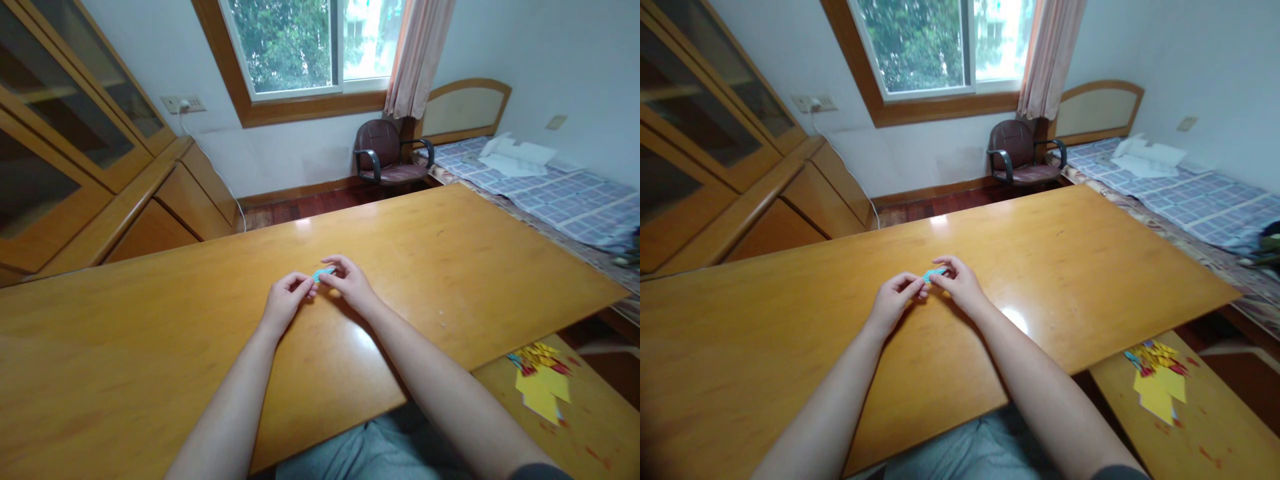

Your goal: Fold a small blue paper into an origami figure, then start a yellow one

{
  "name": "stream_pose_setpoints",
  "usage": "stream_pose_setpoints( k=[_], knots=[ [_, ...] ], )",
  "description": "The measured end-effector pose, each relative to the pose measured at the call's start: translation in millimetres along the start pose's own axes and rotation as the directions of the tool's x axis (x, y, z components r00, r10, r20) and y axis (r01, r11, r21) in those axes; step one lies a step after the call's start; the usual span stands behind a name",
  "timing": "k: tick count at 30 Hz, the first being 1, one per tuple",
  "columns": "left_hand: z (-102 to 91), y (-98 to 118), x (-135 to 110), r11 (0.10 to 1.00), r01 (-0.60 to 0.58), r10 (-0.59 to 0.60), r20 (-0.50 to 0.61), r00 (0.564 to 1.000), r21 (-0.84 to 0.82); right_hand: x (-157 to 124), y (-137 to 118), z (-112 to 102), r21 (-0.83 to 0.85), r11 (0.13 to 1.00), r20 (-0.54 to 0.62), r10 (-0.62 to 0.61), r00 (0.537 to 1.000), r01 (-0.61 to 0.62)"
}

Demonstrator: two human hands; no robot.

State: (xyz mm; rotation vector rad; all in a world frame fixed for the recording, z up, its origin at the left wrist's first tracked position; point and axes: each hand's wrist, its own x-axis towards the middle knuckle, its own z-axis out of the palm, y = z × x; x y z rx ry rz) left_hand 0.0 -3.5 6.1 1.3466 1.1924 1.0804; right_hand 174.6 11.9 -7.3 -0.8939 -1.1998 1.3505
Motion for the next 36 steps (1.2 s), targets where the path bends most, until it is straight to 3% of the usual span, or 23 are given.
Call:
stream_pose_setpoints(
  k=[13, 27, 36],
  knots=[
    [-0.6, -0.1, -0.1, 1.0, -0.009, 0.009, 0.006, 1.0, 0.029, 1.6, -3.0, 0.7, 0.057, 0.998, -0.05, 0.039, 0.998, -0.036],
    [-2.0, -0.4, -0.9, 0.992, 0.05, -0.047, 0.03, 0.998, -0.115, 1.0, -4.0, 1.5, 0.103, 0.993, -0.055, 0.059, 0.997, -0.053],
    [0.2, -2.1, 0.4, 0.998, 0.022, -0.021, 0.01, 1.0, -0.062, 3.2, 1.0, -1.8, 0.059, 0.997, -0.049, 0.05, 0.998, -0.047]
  ],
)
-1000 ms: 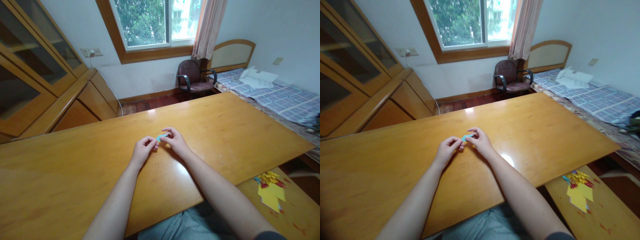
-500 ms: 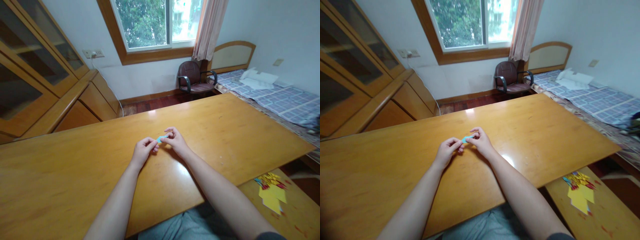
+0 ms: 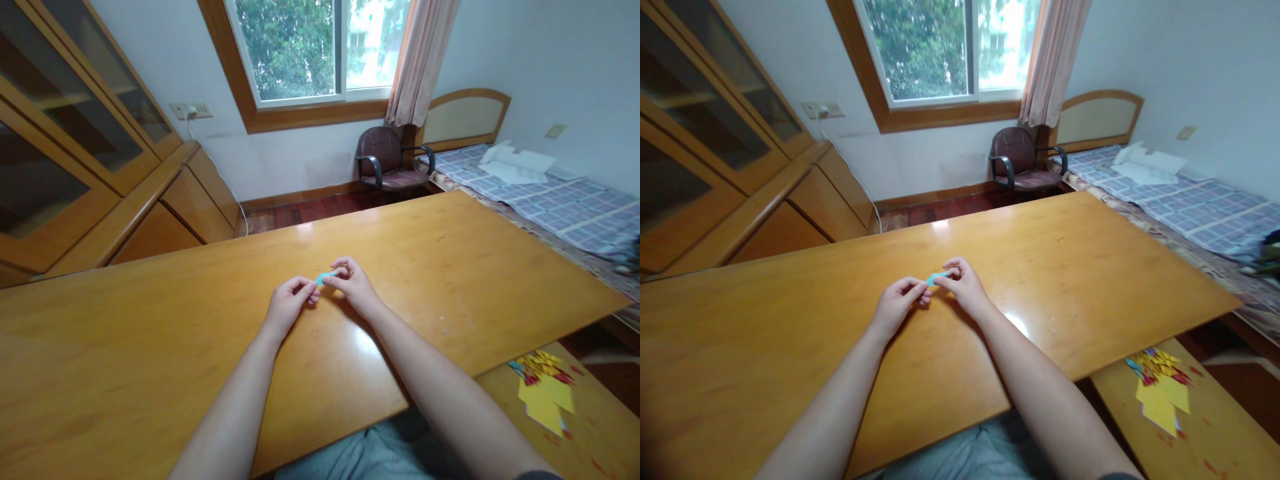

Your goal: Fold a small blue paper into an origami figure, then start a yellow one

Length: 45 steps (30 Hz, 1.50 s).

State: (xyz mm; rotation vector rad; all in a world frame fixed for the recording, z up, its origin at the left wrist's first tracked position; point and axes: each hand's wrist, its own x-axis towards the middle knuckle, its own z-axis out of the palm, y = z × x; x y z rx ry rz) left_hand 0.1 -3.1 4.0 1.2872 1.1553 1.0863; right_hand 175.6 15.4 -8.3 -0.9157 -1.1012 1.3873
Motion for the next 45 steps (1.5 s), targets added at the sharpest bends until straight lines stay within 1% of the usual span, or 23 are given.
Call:
stream_pose_setpoints(
  k=[4, 9, 13, 18, 20, 23, 25, 28, 33, 38, 45],
  knots=[
    [0.9, -0.9, 1.5, 1.0, -0.004, 0.004, 0.013, 1.0, -0.022, 0.2, -1.2, -0.6, -0.016, 1.0, -0.006, -0.022, 1.0, 0.022],
    [1.7, -1.7, 2.8, 0.999, -0.017, 0.017, -0.023, 1.0, -0.036, 0.2, -0.2, 0.0, -0.035, 0.999, 0.005, -0.042, 0.999, 0.042],
    [2.3, -0.4, 3.0, 0.998, -0.054, 0.052, -0.074, 0.996, -0.03, 1.1, 3.5, 0.2, -0.049, 0.997, -0.002, -0.066, 0.998, 0.066],
    [0.9, -0.1, 2.9, 0.995, -0.094, 0.098, -0.17, 0.981, 0.031, 0.0, 3.9, -0.5, -0.124, 0.982, -0.088, -0.151, 0.985, 0.14],
    [0.4, -1.3, 3.1, 0.992, -0.12, 0.127, -0.19, 0.974, 0.047, -1.9, 1.8, 0.1, -0.093, 0.987, -0.069, -0.136, 0.988, 0.13],
    [0.1, -3.1, 3.3, 0.985, -0.15, 0.164, -0.205, 0.965, 0.079, -5.2, -1.1, 2.3, -0.047, 0.994, 0.018, -0.096, 0.995, 0.097],
    [0.2, -3.4, 2.9, 0.979, -0.166, 0.187, -0.201, 0.962, 0.116, -6.6, -1.4, 3.6, -0.025, 0.996, 0.058, -0.084, 0.995, 0.085],
    [-0.2, -2.7, 1.7, 0.963, -0.205, 0.234, -0.164, 0.958, 0.177, -6.4, 0.3, 4.1, -0.017, 0.996, 0.071, -0.083, 0.994, 0.085],
    [-1.5, -1.2, 0.4, 0.909, -0.286, 0.329, -0.099, 0.939, 0.303, -4.6, 2.5, 2.7, -0.114, 0.984, 0.068, -0.133, 0.989, 0.14],
    [-0.8, -1.0, 1.0, 0.909, -0.301, 0.335, -0.078, 0.939, 0.287, -3.6, 3.6, 2.4, -0.087, 0.987, 0.063, -0.132, 0.989, 0.137],
    [-1.5, -2.5, 1.3, 0.893, -0.33, 0.36, -0.047, 0.932, 0.308, -4.4, 3.5, 2.0, -0.12, 0.981, 0.072, -0.143, 0.987, 0.151]
  ],
)
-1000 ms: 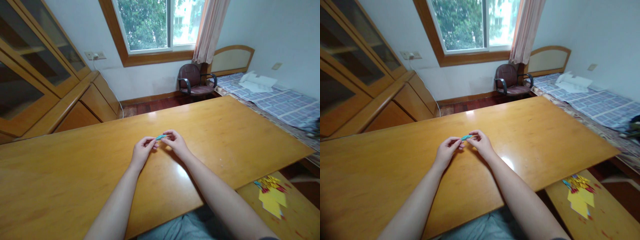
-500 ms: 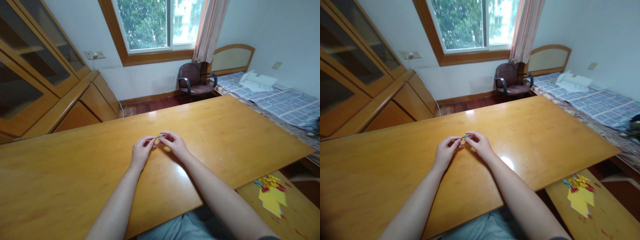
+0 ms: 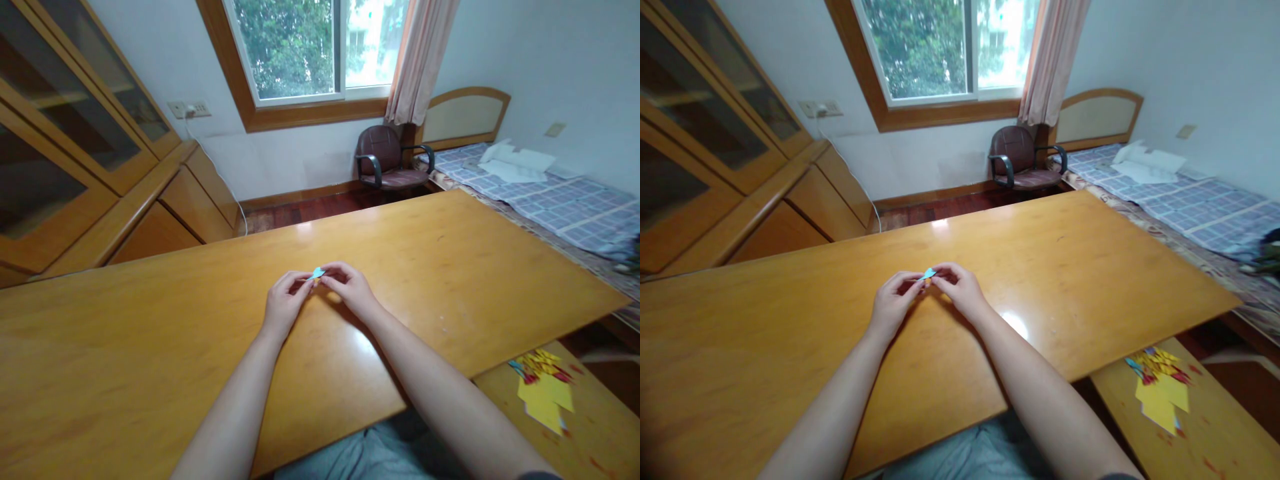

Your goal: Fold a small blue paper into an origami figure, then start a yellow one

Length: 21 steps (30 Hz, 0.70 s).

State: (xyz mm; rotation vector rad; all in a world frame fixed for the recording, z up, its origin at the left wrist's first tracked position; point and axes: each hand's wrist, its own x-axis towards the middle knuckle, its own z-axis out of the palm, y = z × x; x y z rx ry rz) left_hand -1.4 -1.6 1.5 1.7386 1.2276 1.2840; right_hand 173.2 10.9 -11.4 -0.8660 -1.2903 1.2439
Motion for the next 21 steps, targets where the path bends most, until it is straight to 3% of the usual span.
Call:
stream_pose_setpoints(
  k=[11, 15, 21],
  knots=[
    [-1.0, 3.0, -0.8, 0.999, 0.024, -0.024, 0.006, 1.0, 0.03, -1.6, -3.3, -0.1, -0.03, 1.0, 0.017, 0.009, 1.0, -0.009],
    [0.2, 2.2, -0.7, 0.989, 0.13, -0.133, -0.042, 0.99, -0.065, -1.4, -0.7, 0.4, 0.031, 0.999, 0.008, 0.04, 0.999, -0.04],
    [1.7, -0.2, 2.5, 0.931, 0.235, -0.263, -0.068, 0.962, -0.278, 1.1, 0.4, -1.8, -0.019, 0.999, -0.059, 0.049, 0.997, -0.05]
  ],
)
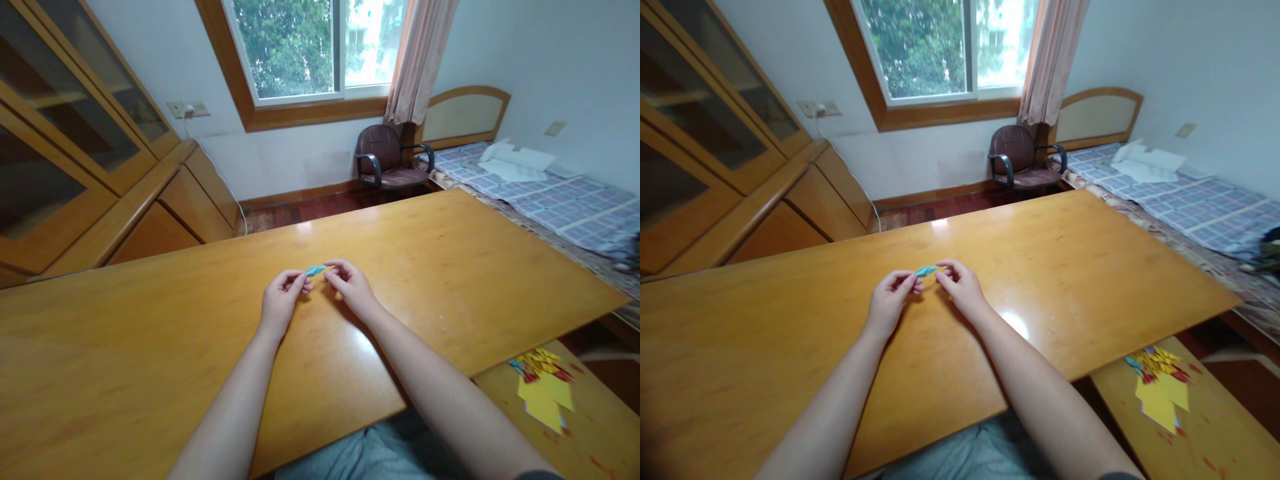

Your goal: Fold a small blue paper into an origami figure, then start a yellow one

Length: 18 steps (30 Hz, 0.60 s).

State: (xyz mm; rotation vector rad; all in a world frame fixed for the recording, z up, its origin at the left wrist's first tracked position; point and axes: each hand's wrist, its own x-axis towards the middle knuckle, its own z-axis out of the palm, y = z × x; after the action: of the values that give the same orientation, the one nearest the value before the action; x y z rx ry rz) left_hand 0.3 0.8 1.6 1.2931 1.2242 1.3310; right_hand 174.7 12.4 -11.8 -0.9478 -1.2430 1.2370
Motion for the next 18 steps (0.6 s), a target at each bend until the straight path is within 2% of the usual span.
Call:
stream_pose_setpoints(
  k=[6, 18],
  knots=[
    [0.6, 3.2, -0.5, 0.997, 0.047, -0.045, 0.035, 0.998, -0.061, 0.9, -1.6, 0.5, -0.078, 0.997, -0.024, -0.005, 1.0, 0.003],
    [0.4, 1.8, -0.8, 0.995, 0.095, -0.089, 0.119, 0.989, -0.041, -0.2, -10.5, -0.3, -0.021, 0.999, 0.001, 0.042, 0.999, -0.042]
  ],
)
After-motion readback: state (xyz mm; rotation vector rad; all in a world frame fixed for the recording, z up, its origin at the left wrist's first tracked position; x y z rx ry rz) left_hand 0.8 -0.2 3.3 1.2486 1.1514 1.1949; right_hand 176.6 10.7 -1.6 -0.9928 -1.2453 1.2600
